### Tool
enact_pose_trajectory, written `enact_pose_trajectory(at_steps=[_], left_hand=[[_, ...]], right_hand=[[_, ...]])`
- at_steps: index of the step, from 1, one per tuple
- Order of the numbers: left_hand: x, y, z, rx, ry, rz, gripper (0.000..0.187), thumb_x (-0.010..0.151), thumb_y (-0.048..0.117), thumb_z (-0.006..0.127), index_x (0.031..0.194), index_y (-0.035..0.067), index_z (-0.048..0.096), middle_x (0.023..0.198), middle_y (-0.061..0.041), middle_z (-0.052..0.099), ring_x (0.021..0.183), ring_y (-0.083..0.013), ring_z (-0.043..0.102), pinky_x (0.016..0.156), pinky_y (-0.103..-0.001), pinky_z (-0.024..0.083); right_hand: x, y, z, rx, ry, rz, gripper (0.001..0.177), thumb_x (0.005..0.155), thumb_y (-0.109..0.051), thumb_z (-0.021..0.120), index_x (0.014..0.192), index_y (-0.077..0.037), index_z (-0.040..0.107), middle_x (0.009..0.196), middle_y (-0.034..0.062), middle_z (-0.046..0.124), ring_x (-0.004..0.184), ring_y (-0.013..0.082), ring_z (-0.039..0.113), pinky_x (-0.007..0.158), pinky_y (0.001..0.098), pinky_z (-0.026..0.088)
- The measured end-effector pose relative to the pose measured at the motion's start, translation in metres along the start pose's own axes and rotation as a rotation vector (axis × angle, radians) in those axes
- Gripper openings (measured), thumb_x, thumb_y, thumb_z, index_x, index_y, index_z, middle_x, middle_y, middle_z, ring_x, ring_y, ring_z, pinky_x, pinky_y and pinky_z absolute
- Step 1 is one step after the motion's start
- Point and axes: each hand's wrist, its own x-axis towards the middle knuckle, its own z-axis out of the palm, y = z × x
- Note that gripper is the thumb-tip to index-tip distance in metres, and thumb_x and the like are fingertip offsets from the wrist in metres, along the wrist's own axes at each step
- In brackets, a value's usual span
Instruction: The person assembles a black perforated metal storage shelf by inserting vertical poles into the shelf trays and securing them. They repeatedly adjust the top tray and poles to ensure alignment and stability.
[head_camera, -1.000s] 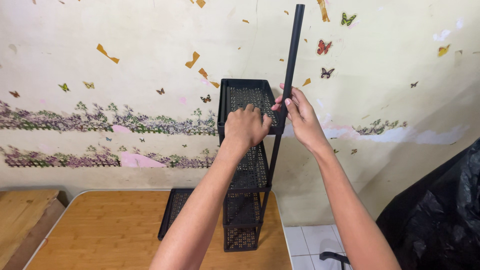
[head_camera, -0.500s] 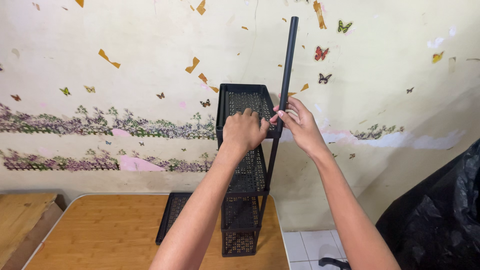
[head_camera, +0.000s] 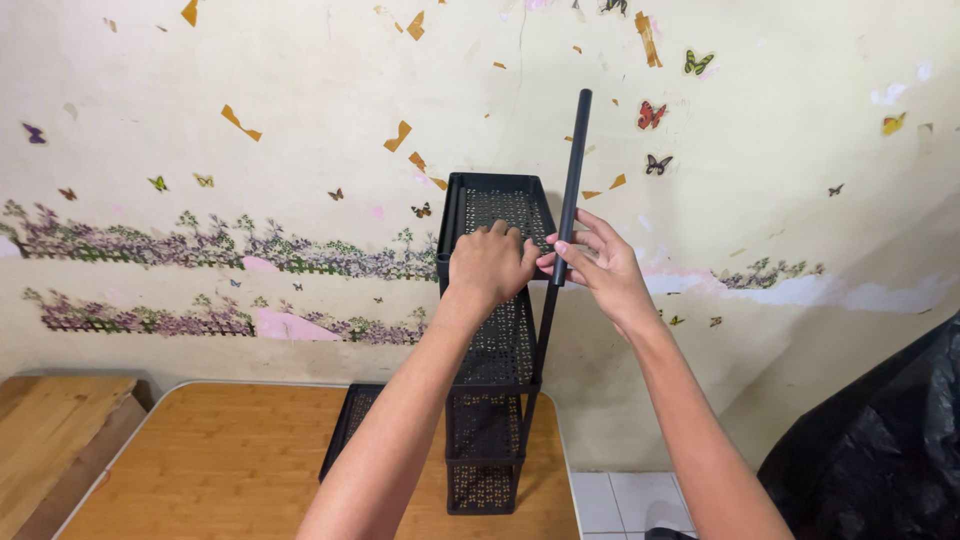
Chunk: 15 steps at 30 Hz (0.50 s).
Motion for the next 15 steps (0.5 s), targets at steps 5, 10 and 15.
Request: enact_pose_trajectory(at_steps=[5, 10, 15], left_hand=[[-0.004, -0.003, -0.004, -0.009, 0.045, 0.042, 0.047, 0.098, 0.039, 0.043, 0.094, 0.005, 0.075, 0.103, -0.016, 0.070, 0.101, -0.0342, 0.068, 0.087, -0.050, 0.053], [-0.012, -0.001, -0.007, 0.006, 0.215, 0.149, 0.037, 0.096, 0.031, 0.049, 0.091, 0.005, 0.074, 0.100, -0.012, 0.070, 0.106, -0.0300, 0.062, 0.094, -0.049, 0.047], [-0.013, -0.010, -0.023, -0.277, 0.204, 0.147, 0.024, 0.095, 0.021, 0.055, 0.096, 0.005, 0.073, 0.104, -0.012, 0.068, 0.108, -0.0299, 0.060, 0.096, -0.046, 0.046]], right_hand=[[-0.007, -0.003, 0.005, -0.003, -0.042, 0.013, 0.066, 0.100, -0.015, 0.058, 0.157, -0.004, 0.026, 0.122, 0.0209, 0.068, 0.094, 0.0248, 0.075, 0.085, 0.0387, 0.065], [-0.012, -0.009, 0.006, -0.024, -0.055, 0.011, 0.064, 0.100, -0.015, 0.058, 0.157, -0.008, 0.029, 0.121, 0.0204, 0.069, 0.093, 0.0250, 0.076, 0.083, 0.0383, 0.065], [-0.011, -0.019, 0.003, -0.037, -0.046, 0.009, 0.058, 0.100, -0.015, 0.058, 0.153, -0.009, 0.038, 0.118, 0.0185, 0.070, 0.092, 0.0223, 0.075, 0.083, 0.0363, 0.065]])
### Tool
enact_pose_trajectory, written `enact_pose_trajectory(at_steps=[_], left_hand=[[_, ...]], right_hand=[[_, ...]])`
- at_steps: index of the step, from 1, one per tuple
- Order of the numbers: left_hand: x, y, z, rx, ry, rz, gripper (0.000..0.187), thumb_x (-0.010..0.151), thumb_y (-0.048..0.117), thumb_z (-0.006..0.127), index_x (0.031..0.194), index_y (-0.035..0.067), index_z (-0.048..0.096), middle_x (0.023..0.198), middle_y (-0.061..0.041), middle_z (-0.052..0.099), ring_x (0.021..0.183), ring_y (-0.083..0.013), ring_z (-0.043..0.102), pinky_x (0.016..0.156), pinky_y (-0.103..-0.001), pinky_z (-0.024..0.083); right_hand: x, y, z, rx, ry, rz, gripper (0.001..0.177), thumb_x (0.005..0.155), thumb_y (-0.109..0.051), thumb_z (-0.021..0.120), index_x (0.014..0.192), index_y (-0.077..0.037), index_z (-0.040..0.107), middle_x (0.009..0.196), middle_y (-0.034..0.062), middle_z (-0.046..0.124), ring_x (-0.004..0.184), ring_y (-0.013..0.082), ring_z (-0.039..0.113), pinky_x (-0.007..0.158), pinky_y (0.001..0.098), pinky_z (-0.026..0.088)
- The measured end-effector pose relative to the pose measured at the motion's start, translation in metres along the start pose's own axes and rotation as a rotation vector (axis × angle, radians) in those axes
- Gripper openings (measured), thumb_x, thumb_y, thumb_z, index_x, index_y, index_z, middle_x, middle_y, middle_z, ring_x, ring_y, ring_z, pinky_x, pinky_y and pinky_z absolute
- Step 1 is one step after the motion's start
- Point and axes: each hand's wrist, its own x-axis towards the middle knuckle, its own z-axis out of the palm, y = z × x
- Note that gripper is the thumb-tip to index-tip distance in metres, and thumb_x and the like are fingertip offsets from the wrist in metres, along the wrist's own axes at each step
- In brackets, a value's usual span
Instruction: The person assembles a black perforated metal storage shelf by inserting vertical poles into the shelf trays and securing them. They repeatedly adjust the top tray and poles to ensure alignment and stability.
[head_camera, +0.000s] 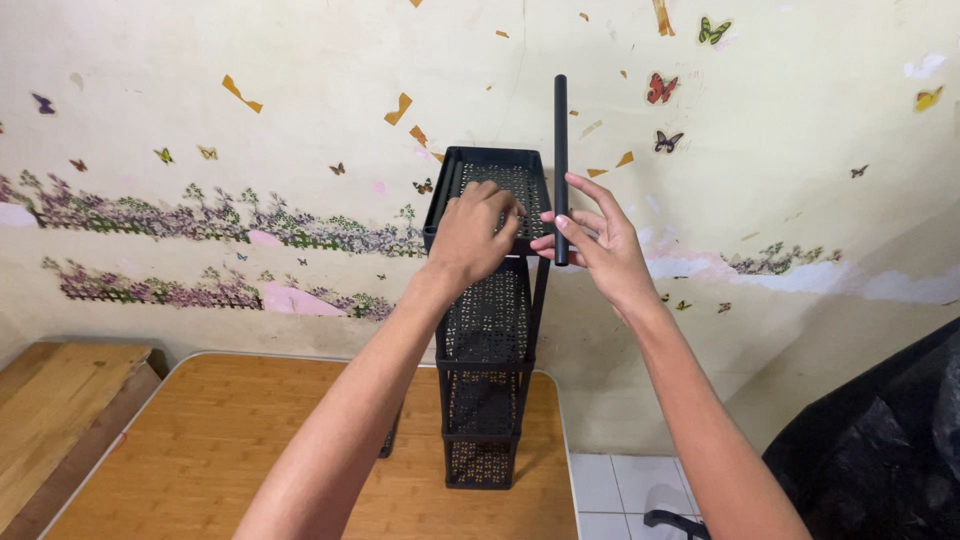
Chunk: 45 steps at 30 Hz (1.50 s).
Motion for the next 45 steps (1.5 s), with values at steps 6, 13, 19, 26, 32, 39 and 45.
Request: enact_pose_trajectory(at_steps=[6, 13, 19, 26, 32, 39, 45], left_hand=[[0.004, -0.016, -0.029, -0.022, 0.060, -0.119, 0.021, 0.092, 0.019, 0.060, 0.095, 0.007, 0.077, 0.109, -0.012, 0.066, 0.115, -0.0302, 0.056, 0.098, -0.047, 0.045], [0.002, -0.059, -0.026, 0.038, -0.092, -0.356, 0.044, 0.092, 0.024, 0.060, 0.131, 0.004, 0.058, 0.131, -0.021, 0.043, 0.125, -0.0391, 0.047, 0.100, -0.049, 0.044], [0.001, -0.071, 0.000, -0.152, -0.248, -0.587, 0.055, 0.098, 0.038, 0.048, 0.142, 0.004, 0.049, 0.149, -0.021, 0.034, 0.125, -0.0428, 0.057, 0.111, -0.046, 0.042], [0.001, -0.061, -0.006, -0.081, -0.290, -0.571, 0.061, 0.096, 0.036, 0.049, 0.147, 0.003, 0.046, 0.156, -0.022, 0.029, 0.123, -0.0457, 0.059, 0.108, -0.050, 0.044], [-0.001, -0.053, -0.015, -0.012, -0.335, -0.571, 0.065, 0.094, 0.036, 0.047, 0.150, 0.003, 0.042, 0.161, -0.025, 0.022, 0.122, -0.0473, 0.059, 0.106, -0.052, 0.044], [0.001, -0.041, -0.022, 0.022, -0.401, -0.599, 0.062, 0.096, 0.039, 0.041, 0.151, 0.010, 0.043, 0.158, -0.022, 0.031, 0.123, -0.0449, 0.060, 0.106, -0.054, 0.044], [0.001, -0.035, -0.031, -0.027, -0.440, -0.569, 0.056, 0.096, 0.040, 0.041, 0.149, 0.023, 0.049, 0.154, -0.024, 0.030, 0.120, -0.0456, 0.061, 0.107, -0.052, 0.045]], right_hand=[[0.019, 0.001, -0.004, -0.064, -0.055, -0.095, 0.042, 0.104, -0.017, 0.059, 0.143, -0.004, 0.056, 0.112, 0.0124, 0.074, 0.092, 0.0156, 0.072, 0.082, 0.0301, 0.061], [0.057, 0.016, 0.009, -0.384, -0.030, -0.185, 0.035, 0.101, -0.021, 0.067, 0.133, -0.005, 0.066, 0.097, 0.0073, 0.077, 0.092, 0.0093, 0.070, 0.082, 0.0249, 0.054], [0.084, 0.027, 0.038, -0.680, -0.059, -0.016, 0.033, 0.095, -0.024, 0.069, 0.125, -0.012, 0.071, 0.086, 0.0071, 0.074, 0.072, 0.0127, 0.064, 0.069, 0.0316, 0.053], [0.092, 0.032, 0.054, -0.804, -0.106, 0.027, 0.034, 0.094, -0.027, 0.068, 0.124, -0.011, 0.072, 0.080, 0.0115, 0.074, 0.071, 0.0190, 0.064, 0.070, 0.0354, 0.053], [0.091, 0.034, 0.056, -0.816, -0.108, 0.025, 0.037, 0.096, -0.034, 0.065, 0.123, -0.010, 0.072, 0.097, 0.0152, 0.075, 0.086, 0.0223, 0.071, 0.079, 0.0371, 0.055], [0.090, 0.041, 0.051, -0.805, -0.054, 0.037, 0.035, 0.096, -0.021, 0.060, 0.127, -0.007, 0.069, 0.100, 0.0177, 0.077, 0.088, 0.0247, 0.074, 0.081, 0.0375, 0.055], [0.091, 0.051, 0.049, -0.754, -0.070, -0.031, 0.029, 0.094, -0.016, 0.063, 0.119, -0.003, 0.071, 0.102, 0.0170, 0.077, 0.088, 0.0243, 0.075, 0.080, 0.0364, 0.057]])
